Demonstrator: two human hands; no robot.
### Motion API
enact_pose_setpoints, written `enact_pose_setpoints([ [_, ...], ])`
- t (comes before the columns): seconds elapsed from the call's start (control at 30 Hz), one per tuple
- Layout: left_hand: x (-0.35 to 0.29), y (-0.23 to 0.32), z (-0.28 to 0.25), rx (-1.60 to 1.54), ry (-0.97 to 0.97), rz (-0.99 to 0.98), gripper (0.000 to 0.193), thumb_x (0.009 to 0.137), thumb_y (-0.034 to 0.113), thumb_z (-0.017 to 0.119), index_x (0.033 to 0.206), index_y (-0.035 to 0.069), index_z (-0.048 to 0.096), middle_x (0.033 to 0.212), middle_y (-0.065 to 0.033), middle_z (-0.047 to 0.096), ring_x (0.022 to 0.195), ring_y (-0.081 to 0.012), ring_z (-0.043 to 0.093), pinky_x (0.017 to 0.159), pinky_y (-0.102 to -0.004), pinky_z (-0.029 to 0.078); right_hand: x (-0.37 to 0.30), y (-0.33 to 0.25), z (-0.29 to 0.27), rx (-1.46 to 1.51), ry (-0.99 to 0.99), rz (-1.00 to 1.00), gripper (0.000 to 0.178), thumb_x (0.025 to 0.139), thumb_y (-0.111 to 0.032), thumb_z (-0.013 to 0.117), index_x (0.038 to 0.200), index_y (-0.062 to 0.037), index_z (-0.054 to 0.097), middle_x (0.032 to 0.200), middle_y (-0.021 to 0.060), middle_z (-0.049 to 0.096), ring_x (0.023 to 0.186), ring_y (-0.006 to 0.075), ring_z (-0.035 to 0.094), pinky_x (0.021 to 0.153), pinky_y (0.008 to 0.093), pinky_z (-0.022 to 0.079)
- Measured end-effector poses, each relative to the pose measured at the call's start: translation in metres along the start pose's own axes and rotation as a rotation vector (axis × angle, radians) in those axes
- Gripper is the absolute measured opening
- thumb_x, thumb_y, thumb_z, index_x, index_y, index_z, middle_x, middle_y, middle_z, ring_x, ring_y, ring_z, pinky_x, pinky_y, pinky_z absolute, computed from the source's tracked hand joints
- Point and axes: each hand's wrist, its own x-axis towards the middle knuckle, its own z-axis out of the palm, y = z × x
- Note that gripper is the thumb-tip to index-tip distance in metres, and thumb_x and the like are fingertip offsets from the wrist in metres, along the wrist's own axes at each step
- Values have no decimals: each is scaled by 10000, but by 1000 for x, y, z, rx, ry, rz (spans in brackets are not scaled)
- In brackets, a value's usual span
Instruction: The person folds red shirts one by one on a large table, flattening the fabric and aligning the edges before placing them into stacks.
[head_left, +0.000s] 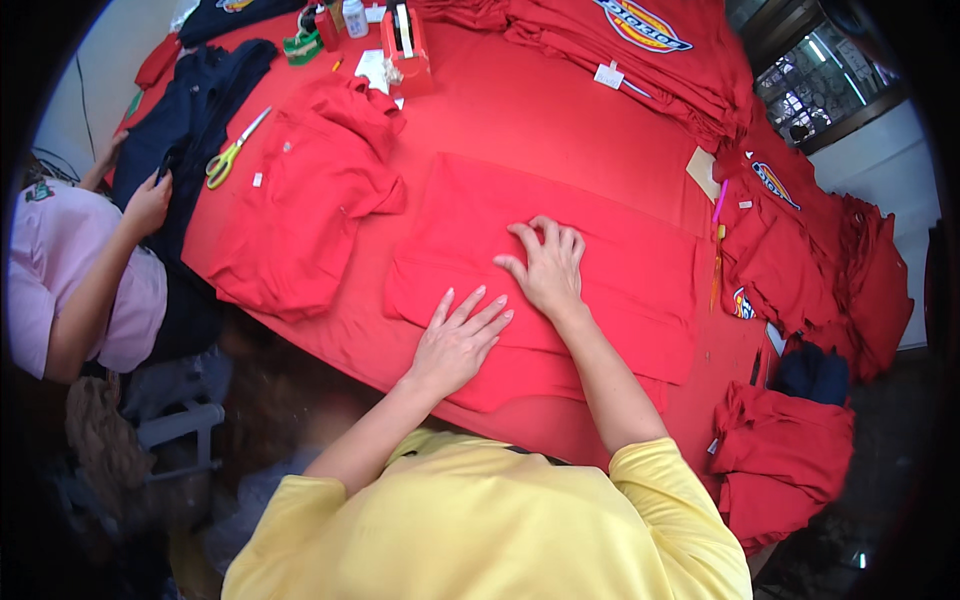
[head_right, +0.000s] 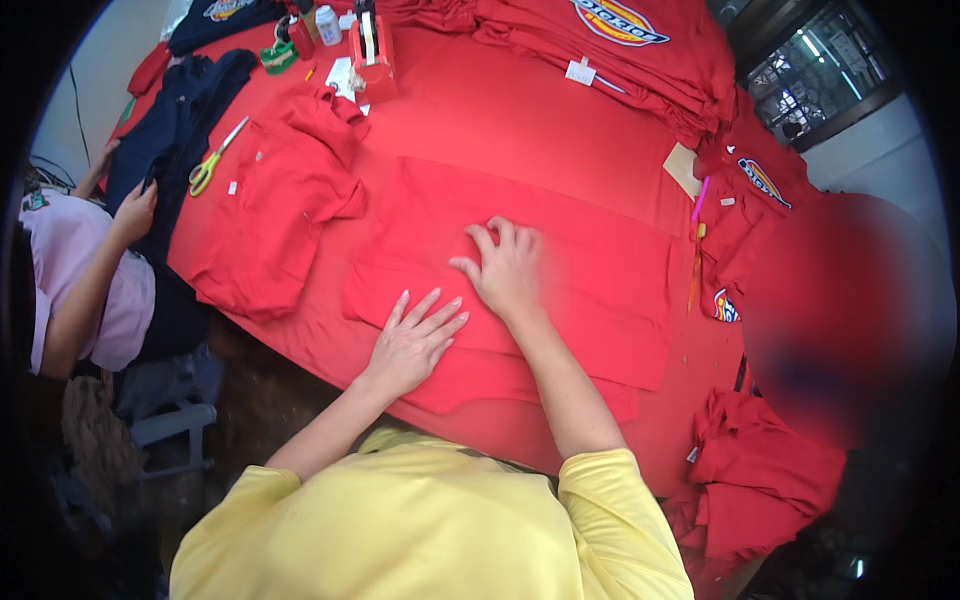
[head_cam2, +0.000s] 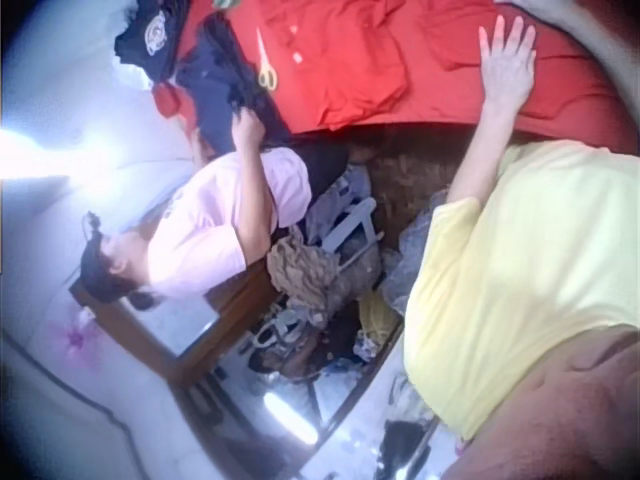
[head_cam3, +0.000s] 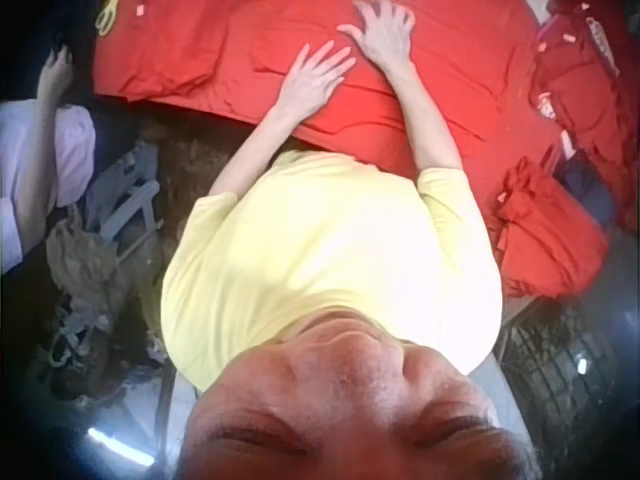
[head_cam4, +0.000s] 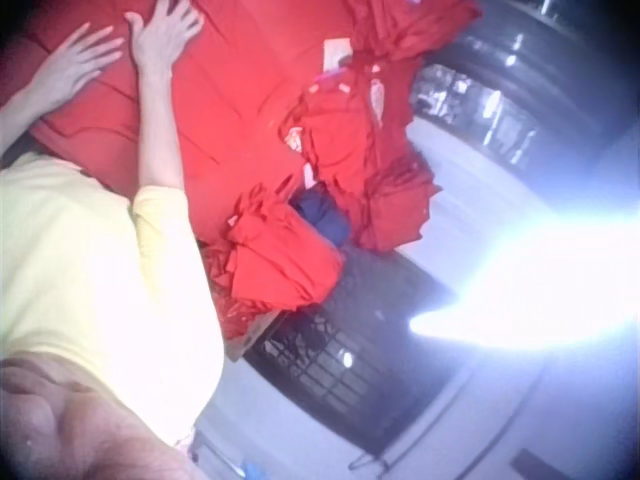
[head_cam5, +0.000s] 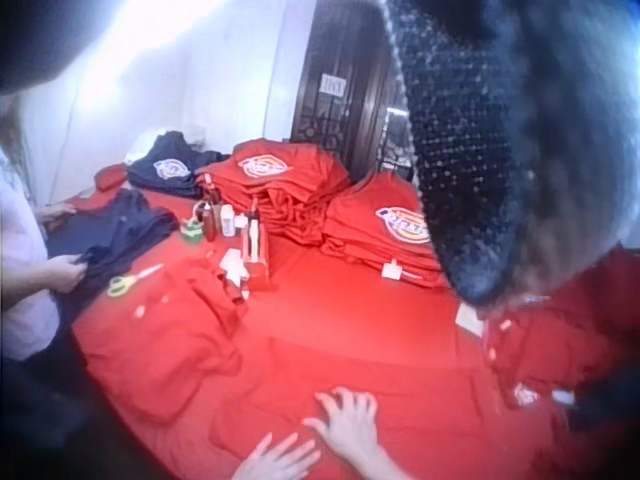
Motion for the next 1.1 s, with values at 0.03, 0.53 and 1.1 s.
enact_pose_setpoints([
  [0.03, -2, 0, 1, -12, -6, -5, 437, 891, 209, 617, 1326, 204, 574, 1407, -3, 512, 1374, -233, 378, 1144, -551, 226, 1, 2, 3, -5, -19, 16, 503, 829, -507, 655, 1194, -165, 603, 1206, 89, 490, 1114, 299, 429, 1015, 492, 282],
  [0.53, -3, -7, -2, -34, -1, 11, 461, 900, 208, 603, 1353, 150, 541, 1443, -49, 472, 1377, -274, 363, 1136, -571, 209, 24, -16, 15, 52, -57, 145, 676, 721, -629, 692, 1154, -116, 611, 1271, 125, 502, 1151, 323, 431, 1042, 551, 258],
  [1.1, -26, -36, -15, 190, 71, -220, 503, 902, 361, 607, 1366, 181, 537, 1475, -24, 437, 1424, -331, 272, 1131, -637, 126, 53, -91, 35, 53, -83, -139, 757, 764, -641, 640, 1295, -115, 520, 1419, 160, 396, 1335, 379, 332, 1094, 667, 168],
])
